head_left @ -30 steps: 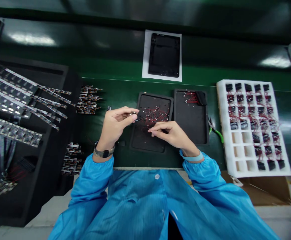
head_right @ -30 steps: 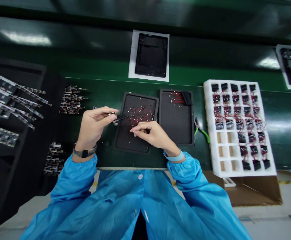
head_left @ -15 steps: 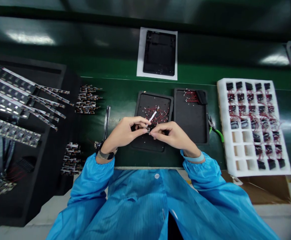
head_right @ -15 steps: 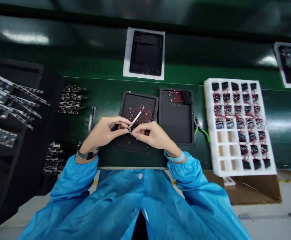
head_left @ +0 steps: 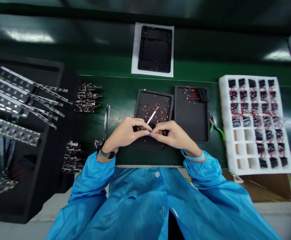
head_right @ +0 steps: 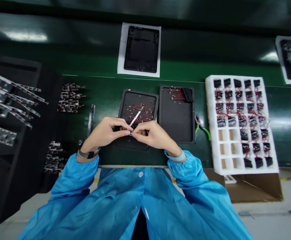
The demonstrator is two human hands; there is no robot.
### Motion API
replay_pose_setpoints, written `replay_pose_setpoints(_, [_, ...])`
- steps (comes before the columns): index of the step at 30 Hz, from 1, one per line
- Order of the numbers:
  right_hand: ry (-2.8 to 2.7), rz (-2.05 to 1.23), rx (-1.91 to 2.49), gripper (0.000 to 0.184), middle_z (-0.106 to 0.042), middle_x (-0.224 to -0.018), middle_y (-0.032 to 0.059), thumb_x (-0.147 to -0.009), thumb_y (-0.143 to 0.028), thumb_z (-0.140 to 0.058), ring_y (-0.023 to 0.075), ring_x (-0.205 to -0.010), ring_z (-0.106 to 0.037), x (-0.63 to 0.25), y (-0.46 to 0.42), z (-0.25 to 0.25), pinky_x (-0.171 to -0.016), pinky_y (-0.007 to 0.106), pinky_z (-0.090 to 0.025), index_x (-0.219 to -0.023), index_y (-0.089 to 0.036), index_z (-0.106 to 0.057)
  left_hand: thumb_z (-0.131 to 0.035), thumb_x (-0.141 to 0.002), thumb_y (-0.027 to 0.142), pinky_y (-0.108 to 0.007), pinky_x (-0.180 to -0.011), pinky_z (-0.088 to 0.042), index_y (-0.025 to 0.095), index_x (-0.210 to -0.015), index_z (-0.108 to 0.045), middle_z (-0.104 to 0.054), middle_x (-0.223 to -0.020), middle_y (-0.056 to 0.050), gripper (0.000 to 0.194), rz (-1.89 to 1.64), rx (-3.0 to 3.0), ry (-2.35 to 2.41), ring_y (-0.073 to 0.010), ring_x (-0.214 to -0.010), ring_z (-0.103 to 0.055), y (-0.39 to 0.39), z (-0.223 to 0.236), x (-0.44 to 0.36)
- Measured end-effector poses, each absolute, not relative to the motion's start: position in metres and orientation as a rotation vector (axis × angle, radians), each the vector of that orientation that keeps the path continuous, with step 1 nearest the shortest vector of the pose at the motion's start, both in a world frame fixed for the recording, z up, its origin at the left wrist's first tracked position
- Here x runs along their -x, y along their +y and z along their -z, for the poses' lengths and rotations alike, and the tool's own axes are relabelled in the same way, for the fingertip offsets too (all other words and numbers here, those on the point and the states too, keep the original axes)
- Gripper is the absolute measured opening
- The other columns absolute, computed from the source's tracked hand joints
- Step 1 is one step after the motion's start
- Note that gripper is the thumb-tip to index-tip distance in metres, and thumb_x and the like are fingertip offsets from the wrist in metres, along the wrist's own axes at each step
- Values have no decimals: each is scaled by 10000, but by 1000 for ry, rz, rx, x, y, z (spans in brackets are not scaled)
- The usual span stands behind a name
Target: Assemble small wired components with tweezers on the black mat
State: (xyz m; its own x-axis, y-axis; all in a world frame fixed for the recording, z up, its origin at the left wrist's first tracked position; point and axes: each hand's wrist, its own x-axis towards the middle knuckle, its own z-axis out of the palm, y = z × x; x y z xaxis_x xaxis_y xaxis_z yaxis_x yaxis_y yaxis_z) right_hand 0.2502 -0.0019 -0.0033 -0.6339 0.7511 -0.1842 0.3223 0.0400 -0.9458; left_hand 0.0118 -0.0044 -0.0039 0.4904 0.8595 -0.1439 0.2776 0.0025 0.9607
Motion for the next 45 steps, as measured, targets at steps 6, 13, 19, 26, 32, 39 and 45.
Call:
replay_pose_setpoints(6, [-1896,-1676,1155,172,-674,-682,-1,-927,-277,-675,113,-614,-534,-250,-3,2,-603,248,-422,-830,-161,-757,-754,-897,268,-292,-734,-494,224,-952,-833,-763,-862,-34,106,-602,-1513,1045,-165,-777,-680,-5,6,-14])
replay_pose_setpoints(13, [-1886,-1680,1159,142,-679,-687,-3,-892,-219,-651,114,-619,-544,-249,-4,1,-610,248,-432,-822,-160,-760,-760,-884,270,-295,-715,-495,216,-945,-835,-768,-850,-45,111,-603,-1499,1044,-170,-757,-672,-5,9,-15])
replay_pose_setpoints(19, [-1889,-1715,1158,155,-696,-703,2,-908,-255,-670,123,-638,-575,-251,-3,1,-629,249,-453,-853,-161,-780,-779,-863,264,-271,-664,-471,207,-938,-835,-753,-779,-29,109,-590,-1478,1078,-149,-699,-638,-5,7,-16])
replay_pose_setpoints(26, [-1880,-1792,1146,215,-710,-699,9,-913,-357,-718,127,-621,-572,-253,0,-1,-610,255,-448,-856,-165,-797,-792,-852,283,-262,-624,-463,197,-907,-834,-746,-742,-34,110,-579,-1452,1050,-144,-659,-621,-4,7,-15])
replay_pose_setpoints(32, [-1817,-1794,1184,238,-677,-655,1,-919,-375,-725,120,-599,-560,-251,-2,0,-583,253,-434,-850,-158,-793,-795,-850,282,-265,-615,-444,200,-879,-834,-727,-712,-30,96,-583,-1460,1067,-140,-637,-601,-4,8,-14])
replay_pose_setpoints(39, [-1680,-1871,1160,235,-730,-711,31,-893,-390,-777,143,-631,-649,-249,-1,1,-602,264,-509,-883,-156,-794,-827,-833,298,-280,-639,-482,193,-897,-839,-764,-752,-55,123,-587,-1384,1024,-162,-671,-664,-3,11,-11])
replay_pose_setpoints(45, [-1640,-1916,1115,212,-742,-729,36,-878,-373,-796,141,-635,-662,-250,-1,4,-613,263,-536,-862,-162,-804,-849,-803,270,-285,-654,-521,185,-860,-839,-796,-783,-76,103,-593,-1319,995,-181,-696,-710,-2,10,-13])
